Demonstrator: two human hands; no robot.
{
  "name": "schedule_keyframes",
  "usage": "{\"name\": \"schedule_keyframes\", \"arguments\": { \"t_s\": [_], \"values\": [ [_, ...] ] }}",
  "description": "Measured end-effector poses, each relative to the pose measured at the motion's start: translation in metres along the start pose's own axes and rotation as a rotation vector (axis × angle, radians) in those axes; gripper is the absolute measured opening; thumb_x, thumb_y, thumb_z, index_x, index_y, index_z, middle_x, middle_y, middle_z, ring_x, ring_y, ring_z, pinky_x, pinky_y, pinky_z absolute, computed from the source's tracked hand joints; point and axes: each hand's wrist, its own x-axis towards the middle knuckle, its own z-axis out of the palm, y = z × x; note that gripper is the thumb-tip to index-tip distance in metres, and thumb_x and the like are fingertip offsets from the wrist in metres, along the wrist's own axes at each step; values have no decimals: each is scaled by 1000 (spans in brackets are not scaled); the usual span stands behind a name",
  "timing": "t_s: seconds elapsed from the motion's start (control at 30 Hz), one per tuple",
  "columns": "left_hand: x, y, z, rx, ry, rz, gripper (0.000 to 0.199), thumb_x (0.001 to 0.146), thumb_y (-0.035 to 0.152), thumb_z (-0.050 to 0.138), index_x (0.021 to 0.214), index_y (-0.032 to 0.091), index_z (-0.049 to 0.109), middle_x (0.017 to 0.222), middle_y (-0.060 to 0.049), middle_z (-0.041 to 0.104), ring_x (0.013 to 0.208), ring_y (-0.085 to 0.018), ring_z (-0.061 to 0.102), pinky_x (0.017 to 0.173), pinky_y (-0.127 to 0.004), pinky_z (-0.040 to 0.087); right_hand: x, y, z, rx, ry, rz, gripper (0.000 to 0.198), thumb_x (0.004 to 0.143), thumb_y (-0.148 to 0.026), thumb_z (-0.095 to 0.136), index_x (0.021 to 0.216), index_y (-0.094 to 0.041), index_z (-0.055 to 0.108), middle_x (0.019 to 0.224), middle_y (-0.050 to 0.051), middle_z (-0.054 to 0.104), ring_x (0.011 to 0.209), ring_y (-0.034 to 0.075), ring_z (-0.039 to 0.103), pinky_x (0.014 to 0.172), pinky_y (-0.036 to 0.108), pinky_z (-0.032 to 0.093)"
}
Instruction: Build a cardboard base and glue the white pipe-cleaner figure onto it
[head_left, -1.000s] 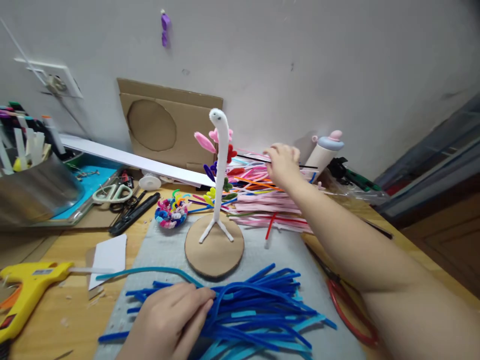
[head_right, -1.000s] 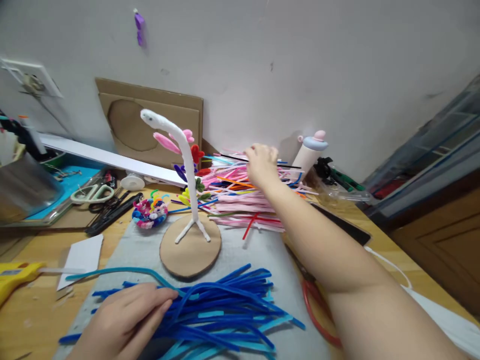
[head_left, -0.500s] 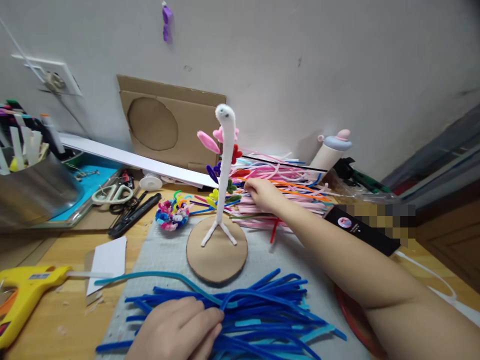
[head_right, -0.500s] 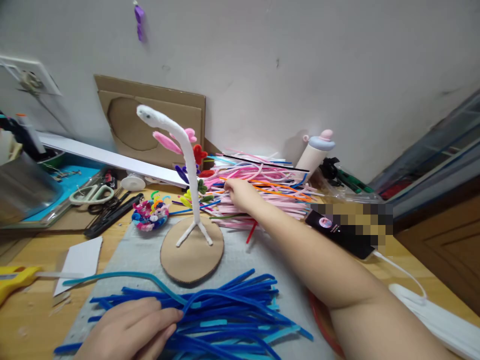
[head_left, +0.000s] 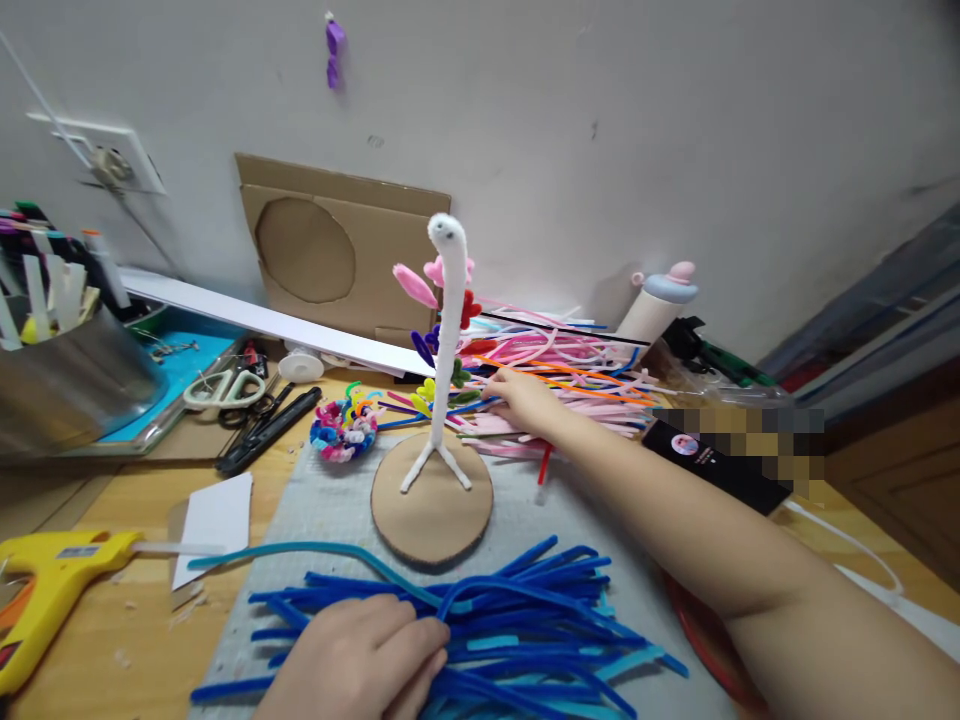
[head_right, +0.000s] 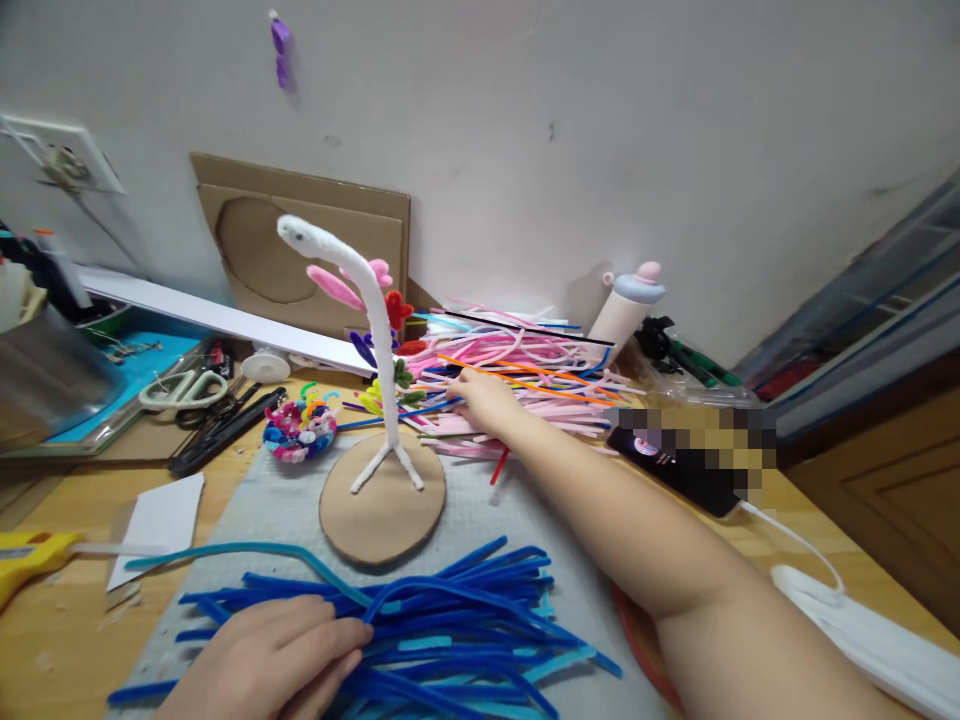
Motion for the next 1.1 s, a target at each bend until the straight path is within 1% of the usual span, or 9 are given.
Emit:
{"name": "schedule_keyframes", "arguments": {
  "t_s": [0.13,0.3,0.43,0.5,0.57,0.7,0.77,0.93,1.1],
  "values": [
    [2,0,1,11,-20,1,23,94,25,41,90,24,64,68,0,65,62,-12,64,60,-19,52,5,4,2,-35,28,34,15,85,-27,59,95,-21,69,98,7,63,91,22,58,77,29,38],
    [1,1,1,32,-68,26,24,95,25,40,90,24,63,67,1,64,62,-13,64,59,-20,52,12,18,-3,-58,44,132,27,93,-26,46,89,-13,69,97,15,65,94,26,59,83,36,36],
    [0,0,2,41,-82,33,22,95,25,41,90,24,62,67,1,64,62,-12,64,58,-19,51,13,24,-7,17,-10,107,22,90,-20,48,92,-17,69,94,9,70,91,21,62,83,30,39],
    [-1,-1,4,45,-95,41,21,94,25,41,90,23,62,67,1,64,61,-12,63,56,-19,50,12,24,-9,70,-21,77,25,88,-14,46,98,-20,68,99,4,70,92,17,62,83,26,40],
    [-1,-2,5,56,-117,54,21,94,24,41,89,23,61,66,0,64,59,-13,63,53,-20,49,12,24,-9,101,-30,59,29,82,-8,48,96,-21,70,98,1,71,92,15,62,84,24,41],
    [-1,-3,6,69,-159,66,22,94,23,40,88,22,61,67,0,64,59,-14,63,51,-22,48,13,27,-6,101,-28,73,26,71,-5,53,76,-20,73,97,3,71,92,19,63,86,28,41],
    [-1,-3,6,63,-146,60,22,94,24,40,88,22,61,67,0,63,60,-13,63,53,-20,48,13,30,-3,94,-6,99,27,71,-5,52,77,-20,74,101,5,69,93,20,63,86,29,42],
    [0,-2,5,30,-110,52,20,94,27,42,89,23,61,66,1,62,60,-11,62,56,-17,48,13,35,2,99,13,105,40,72,-4,52,100,-24,72,103,2,69,95,19,63,85,27,44],
    [1,-2,6,-14,-70,47,18,94,26,43,89,24,60,65,1,62,60,-10,62,56,-16,48,12,39,4,66,6,68,33,69,-1,53,82,-22,75,105,3,68,94,20,62,85,29,43]
  ]
}}
